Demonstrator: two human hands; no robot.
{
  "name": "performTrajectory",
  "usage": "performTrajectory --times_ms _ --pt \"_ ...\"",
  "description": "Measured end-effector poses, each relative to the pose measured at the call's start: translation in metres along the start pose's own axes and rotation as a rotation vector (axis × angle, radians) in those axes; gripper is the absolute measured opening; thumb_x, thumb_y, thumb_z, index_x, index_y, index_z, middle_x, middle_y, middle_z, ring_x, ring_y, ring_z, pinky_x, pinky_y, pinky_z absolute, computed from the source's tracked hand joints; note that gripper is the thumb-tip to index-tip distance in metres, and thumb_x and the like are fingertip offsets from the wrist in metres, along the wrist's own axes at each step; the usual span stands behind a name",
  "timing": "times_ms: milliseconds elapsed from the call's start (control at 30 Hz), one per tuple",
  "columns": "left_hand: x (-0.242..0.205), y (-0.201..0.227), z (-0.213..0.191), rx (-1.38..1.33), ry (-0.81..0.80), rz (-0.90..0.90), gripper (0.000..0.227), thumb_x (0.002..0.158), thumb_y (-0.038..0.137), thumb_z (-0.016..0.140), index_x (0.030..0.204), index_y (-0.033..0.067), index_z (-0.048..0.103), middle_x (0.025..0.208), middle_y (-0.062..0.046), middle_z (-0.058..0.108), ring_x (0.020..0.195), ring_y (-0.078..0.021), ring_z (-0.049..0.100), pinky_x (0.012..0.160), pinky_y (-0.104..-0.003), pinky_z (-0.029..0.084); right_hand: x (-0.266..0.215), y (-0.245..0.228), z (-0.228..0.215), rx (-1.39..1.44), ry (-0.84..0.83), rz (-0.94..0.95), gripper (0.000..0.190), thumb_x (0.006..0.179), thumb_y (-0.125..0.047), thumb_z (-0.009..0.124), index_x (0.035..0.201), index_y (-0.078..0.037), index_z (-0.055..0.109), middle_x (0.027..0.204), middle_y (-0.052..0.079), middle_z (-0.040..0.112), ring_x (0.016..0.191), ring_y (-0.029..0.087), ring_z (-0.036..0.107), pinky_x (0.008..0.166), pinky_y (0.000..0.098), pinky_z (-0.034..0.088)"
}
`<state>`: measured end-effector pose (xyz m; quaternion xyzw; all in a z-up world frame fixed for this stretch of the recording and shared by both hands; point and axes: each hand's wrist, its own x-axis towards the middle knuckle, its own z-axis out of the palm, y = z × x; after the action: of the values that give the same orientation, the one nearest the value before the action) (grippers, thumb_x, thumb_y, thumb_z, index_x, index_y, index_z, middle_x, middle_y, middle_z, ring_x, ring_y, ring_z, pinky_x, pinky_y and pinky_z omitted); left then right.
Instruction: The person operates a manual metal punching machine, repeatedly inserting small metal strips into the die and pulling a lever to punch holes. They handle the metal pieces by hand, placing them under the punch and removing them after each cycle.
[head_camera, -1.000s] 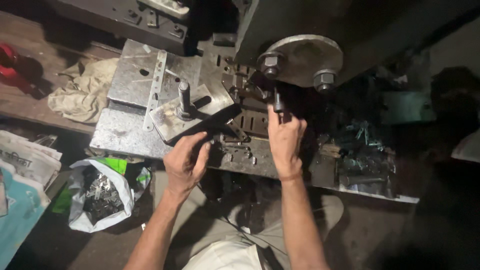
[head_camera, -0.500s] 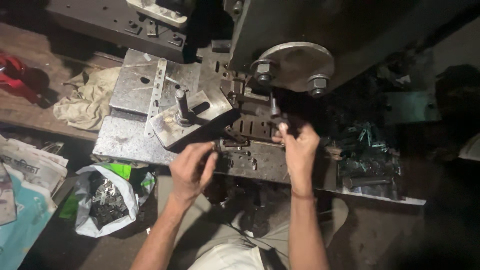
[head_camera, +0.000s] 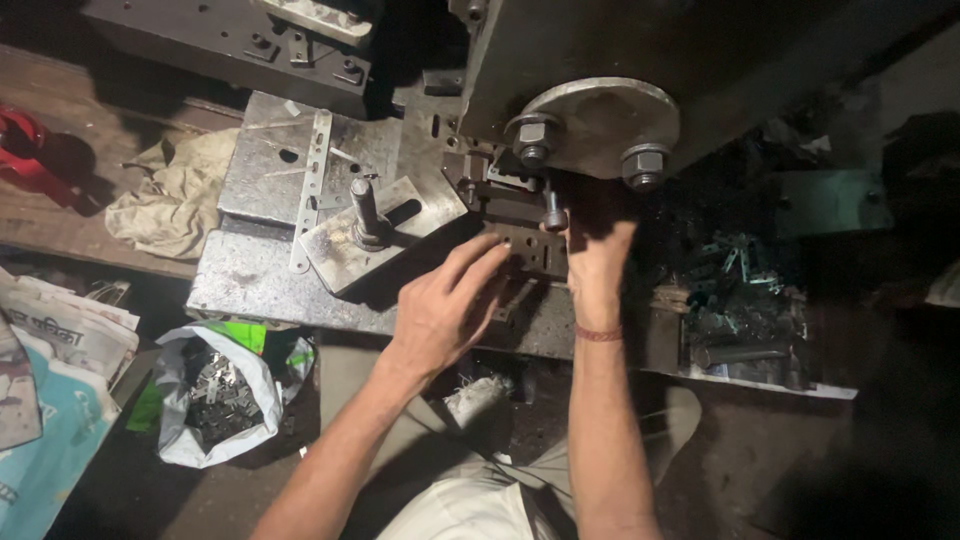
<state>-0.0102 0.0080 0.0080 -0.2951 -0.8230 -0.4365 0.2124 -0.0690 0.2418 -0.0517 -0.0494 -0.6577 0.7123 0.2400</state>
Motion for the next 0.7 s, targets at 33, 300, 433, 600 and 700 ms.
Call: performTrajectory --times_ms 33,300,433,600,700 --pt "0.003 0.0 0.002 0.007 -0.022 0.002 0.052 0.086 0.009 0.078 0.135 0.0092 0.06 0.136 -0.011 0.062 0.091 -0.0295 0.073 0.076 -0.037 0.059 0.0 0.0 -0.001 -0.006 -0.006 -0.03 0.026 0.091 0.016 0.065 0.115 0.006 0.067 0.107 0.016 0.07 0.084 0.024 0.071 0.067 0.0348 0.063" --pt "0.01 -0.002 0.017 -0.001 -0.054 -0.01 0.057 0.087 0.011 0.077 0.139 0.0119 0.055 0.148 -0.013 0.056 0.083 -0.03 0.072 0.07 -0.038 0.058 0.001 0.022 -0.001 0.024 0.125 0.086 0.024 0.091 0.01 0.063 0.115 0.006 0.063 0.098 0.015 0.071 0.072 0.024 0.071 0.055 0.0342 0.062" --pt "0.013 -0.004 0.021 0.025 -0.087 -0.061 0.055 0.088 0.011 0.078 0.138 0.0126 0.056 0.15 -0.014 0.055 0.069 -0.0292 0.069 0.062 -0.039 0.057 -0.006 0.027 0.001 -0.336 0.153 0.032 0.031 0.092 -0.003 0.068 0.116 0.004 0.049 0.092 0.014 0.072 0.071 0.024 0.073 0.064 0.0359 0.062" --pt "0.018 -0.004 0.024 0.05 -0.145 -0.093 0.068 0.077 0.008 0.075 0.141 0.013 0.054 0.155 -0.014 0.049 0.083 -0.0319 0.072 0.068 -0.041 0.059 -0.014 0.005 0.008 -0.995 0.059 -0.502 0.023 0.093 -0.012 0.074 0.115 -0.003 0.071 0.105 0.018 0.075 0.094 0.036 0.068 0.091 0.0467 0.051" --pt "0.019 -0.004 0.029 0.064 -0.133 -0.087 0.067 0.08 0.012 0.076 0.143 0.0135 0.052 0.157 -0.014 0.046 0.094 -0.0334 0.072 0.073 -0.042 0.06 -0.02 0.003 0.016 -0.786 0.238 -0.349 0.035 0.089 -0.017 0.081 0.114 -0.001 0.063 0.105 0.018 0.068 0.093 0.035 0.067 0.086 0.0431 0.053"
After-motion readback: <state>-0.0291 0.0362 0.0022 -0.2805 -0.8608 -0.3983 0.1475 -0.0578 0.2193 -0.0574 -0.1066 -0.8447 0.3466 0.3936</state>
